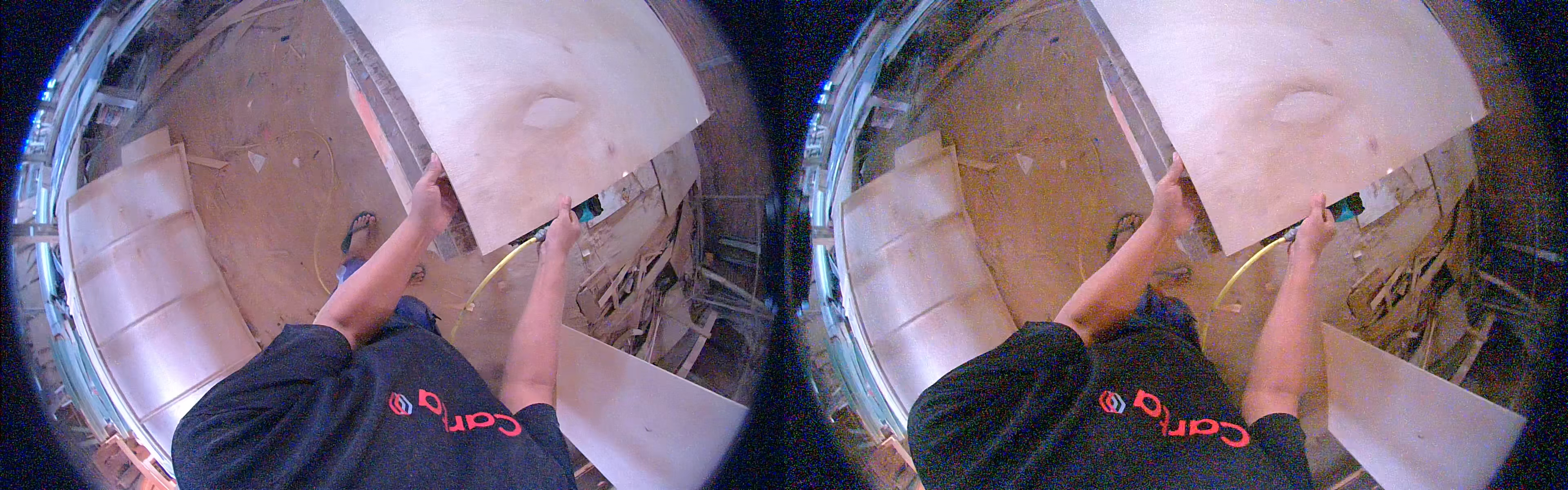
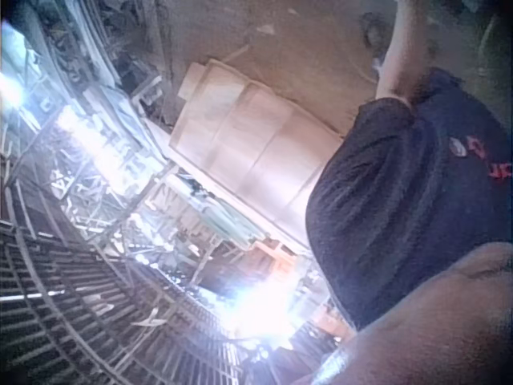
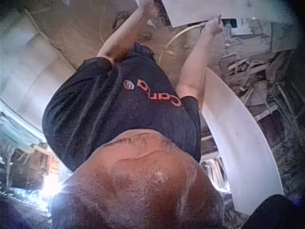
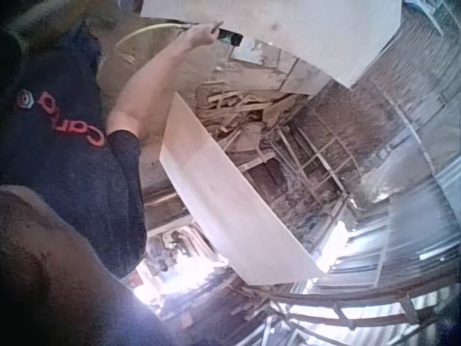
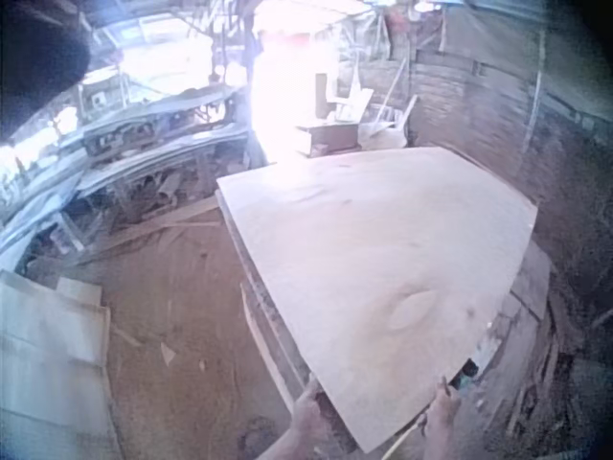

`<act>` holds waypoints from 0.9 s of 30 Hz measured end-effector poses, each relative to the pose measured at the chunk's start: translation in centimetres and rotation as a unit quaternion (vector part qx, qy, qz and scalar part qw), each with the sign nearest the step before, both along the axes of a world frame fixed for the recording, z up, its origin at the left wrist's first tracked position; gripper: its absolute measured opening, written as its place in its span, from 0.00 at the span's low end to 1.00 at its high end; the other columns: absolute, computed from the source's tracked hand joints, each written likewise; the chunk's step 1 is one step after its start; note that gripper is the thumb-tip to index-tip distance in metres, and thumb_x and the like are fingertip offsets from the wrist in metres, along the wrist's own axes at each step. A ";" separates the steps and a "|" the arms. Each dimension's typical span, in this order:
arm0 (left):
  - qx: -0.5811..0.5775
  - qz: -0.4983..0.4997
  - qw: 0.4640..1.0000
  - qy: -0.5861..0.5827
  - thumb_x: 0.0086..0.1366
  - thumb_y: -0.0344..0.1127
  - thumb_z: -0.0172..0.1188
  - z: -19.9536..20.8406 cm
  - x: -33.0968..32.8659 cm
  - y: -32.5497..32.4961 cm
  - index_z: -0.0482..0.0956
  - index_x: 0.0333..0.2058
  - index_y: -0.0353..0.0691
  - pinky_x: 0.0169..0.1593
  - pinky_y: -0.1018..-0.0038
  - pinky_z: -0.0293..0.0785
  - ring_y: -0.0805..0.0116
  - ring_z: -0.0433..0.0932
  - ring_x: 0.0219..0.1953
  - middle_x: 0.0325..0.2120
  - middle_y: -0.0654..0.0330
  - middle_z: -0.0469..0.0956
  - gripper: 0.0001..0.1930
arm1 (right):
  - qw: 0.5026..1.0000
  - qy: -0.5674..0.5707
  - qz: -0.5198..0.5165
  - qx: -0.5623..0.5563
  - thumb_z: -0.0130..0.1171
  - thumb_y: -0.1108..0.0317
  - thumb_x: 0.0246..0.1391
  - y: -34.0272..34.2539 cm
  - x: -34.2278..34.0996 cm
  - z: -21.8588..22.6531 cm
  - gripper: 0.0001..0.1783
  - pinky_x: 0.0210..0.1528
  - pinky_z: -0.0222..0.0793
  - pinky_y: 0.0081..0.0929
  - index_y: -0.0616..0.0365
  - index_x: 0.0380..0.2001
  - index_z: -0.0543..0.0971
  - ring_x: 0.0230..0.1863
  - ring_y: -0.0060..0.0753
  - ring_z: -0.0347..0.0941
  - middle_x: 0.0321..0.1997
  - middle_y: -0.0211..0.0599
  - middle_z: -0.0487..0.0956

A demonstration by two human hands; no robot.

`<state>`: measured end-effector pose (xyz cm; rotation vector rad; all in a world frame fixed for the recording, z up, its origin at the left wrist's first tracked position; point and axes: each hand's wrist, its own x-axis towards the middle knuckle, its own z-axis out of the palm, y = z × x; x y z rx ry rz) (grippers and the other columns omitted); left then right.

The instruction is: The person assembles a large wooden panel by attaching smaller wooden strips along its edges using a pneumatic nail gun. They position the strips, drive nails, and occasionally mark the panel with a pen.

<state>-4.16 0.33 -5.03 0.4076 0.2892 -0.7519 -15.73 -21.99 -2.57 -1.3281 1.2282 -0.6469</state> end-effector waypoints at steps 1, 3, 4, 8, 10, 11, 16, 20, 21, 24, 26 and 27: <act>-0.002 0.002 1.000 0.001 0.74 0.57 0.41 0.3 -0.1 0.0 0.69 0.58 0.43 0.58 0.58 0.71 0.58 0.76 0.54 0.54 0.56 0.76 0.26 | 1.000 -0.006 -0.004 -0.001 0.57 0.55 0.65 0.1 0.1 0.2 0.20 0.40 0.73 0.28 0.64 0.38 0.81 0.37 0.27 0.76 0.39 0.37 0.81; -0.005 0.008 1.000 0.001 0.74 0.56 0.42 1.0 -0.1 -0.1 0.69 0.58 0.43 0.58 0.59 0.72 0.59 0.76 0.53 0.53 0.56 0.76 0.26 | 1.000 -0.012 -0.014 0.005 0.57 0.54 0.65 0.3 0.2 0.7 0.21 0.41 0.74 0.29 0.65 0.39 0.81 0.38 0.28 0.77 0.41 0.38 0.82; -0.013 0.001 1.000 0.007 0.74 0.56 0.42 1.1 -0.1 -0.1 0.69 0.58 0.43 0.57 0.59 0.72 0.59 0.76 0.53 0.52 0.57 0.77 0.26 | 1.000 -0.013 -0.020 0.012 0.57 0.54 0.64 0.4 0.2 0.9 0.21 0.41 0.74 0.29 0.66 0.40 0.81 0.38 0.29 0.77 0.41 0.38 0.82; -0.025 -0.002 1.000 0.008 0.74 0.56 0.43 0.9 -0.2 0.3 0.70 0.58 0.44 0.57 0.59 0.72 0.59 0.76 0.52 0.51 0.58 0.77 0.25 | 0.998 0.046 0.008 -0.045 0.57 0.53 0.64 0.4 0.2 1.3 0.22 0.40 0.75 0.29 0.67 0.39 0.81 0.37 0.31 0.78 0.41 0.39 0.82; -0.030 0.001 1.000 0.004 0.74 0.56 0.43 0.5 0.1 0.0 0.70 0.57 0.44 0.57 0.60 0.72 0.59 0.76 0.52 0.51 0.58 0.78 0.25 | 0.998 0.038 0.013 -0.051 0.57 0.53 0.64 -0.5 -0.3 0.4 0.22 0.39 0.75 0.30 0.67 0.38 0.81 0.37 0.31 0.78 0.40 0.39 0.82; -0.034 0.002 0.999 0.005 0.74 0.56 0.43 0.3 0.2 -0.1 0.70 0.57 0.44 0.57 0.60 0.72 0.59 0.77 0.52 0.51 0.58 0.78 0.25 | 0.998 0.034 0.015 -0.055 0.57 0.53 0.64 -0.8 -0.5 -0.2 0.22 0.39 0.75 0.30 0.67 0.38 0.81 0.37 0.31 0.78 0.39 0.39 0.81; -0.014 0.012 1.000 -0.022 0.74 0.56 0.41 0.3 0.4 -0.2 0.70 0.57 0.43 0.56 0.60 0.73 0.60 0.76 0.52 0.52 0.57 0.77 0.25 | 0.999 -0.026 -0.009 -0.029 0.57 0.53 0.64 -0.2 0.0 -0.1 0.22 0.37 0.72 0.30 0.66 0.34 0.81 0.34 0.28 0.74 0.36 0.36 0.80; -0.013 0.023 0.999 -0.035 0.75 0.54 0.40 0.7 -0.2 -0.5 0.69 0.58 0.41 0.57 0.61 0.73 0.59 0.76 0.54 0.53 0.56 0.76 0.25 | 0.995 0.068 0.009 -0.066 0.56 0.53 0.64 -0.9 -0.3 -0.3 0.22 0.38 0.71 0.29 0.66 0.35 0.81 0.33 0.28 0.72 0.35 0.36 0.80; -0.016 0.031 0.999 -0.039 0.75 0.54 0.39 0.3 -0.1 -0.5 0.69 0.58 0.41 0.57 0.61 0.73 0.59 0.75 0.54 0.53 0.56 0.75 0.25 | 0.997 0.054 0.008 -0.056 0.56 0.52 0.64 -0.9 -0.2 -0.1 0.23 0.38 0.71 0.29 0.66 0.35 0.81 0.34 0.28 0.72 0.35 0.36 0.80; -0.004 0.037 0.999 -0.006 0.76 0.54 0.39 -0.2 0.0 -1.1 0.68 0.58 0.41 0.57 0.60 0.72 0.59 0.75 0.54 0.54 0.56 0.75 0.25 | 0.996 0.061 0.013 -0.058 0.56 0.52 0.64 -0.4 -0.1 0.6 0.23 0.39 0.71 0.30 0.66 0.35 0.81 0.34 0.29 0.72 0.35 0.37 0.80; -0.002 0.031 0.999 -0.022 0.76 0.54 0.39 -0.2 -0.1 -0.4 0.68 0.58 0.42 0.57 0.60 0.72 0.59 0.76 0.54 0.54 0.56 0.75 0.25 | 0.986 0.130 0.029 -0.100 0.56 0.52 0.64 0.2 0.2 1.2 0.23 0.38 0.71 0.30 0.66 0.33 0.81 0.34 0.29 0.72 0.34 0.36 0.79; -0.002 0.027 0.999 -0.032 0.76 0.54 0.39 0.3 -0.1 -0.2 0.68 0.58 0.42 0.57 0.60 0.72 0.59 0.76 0.54 0.53 0.56 0.75 0.25 | 0.988 0.116 0.023 -0.098 0.56 0.52 0.64 0.0 0.1 1.0 0.23 0.38 0.70 0.29 0.66 0.33 0.81 0.34 0.29 0.72 0.34 0.36 0.79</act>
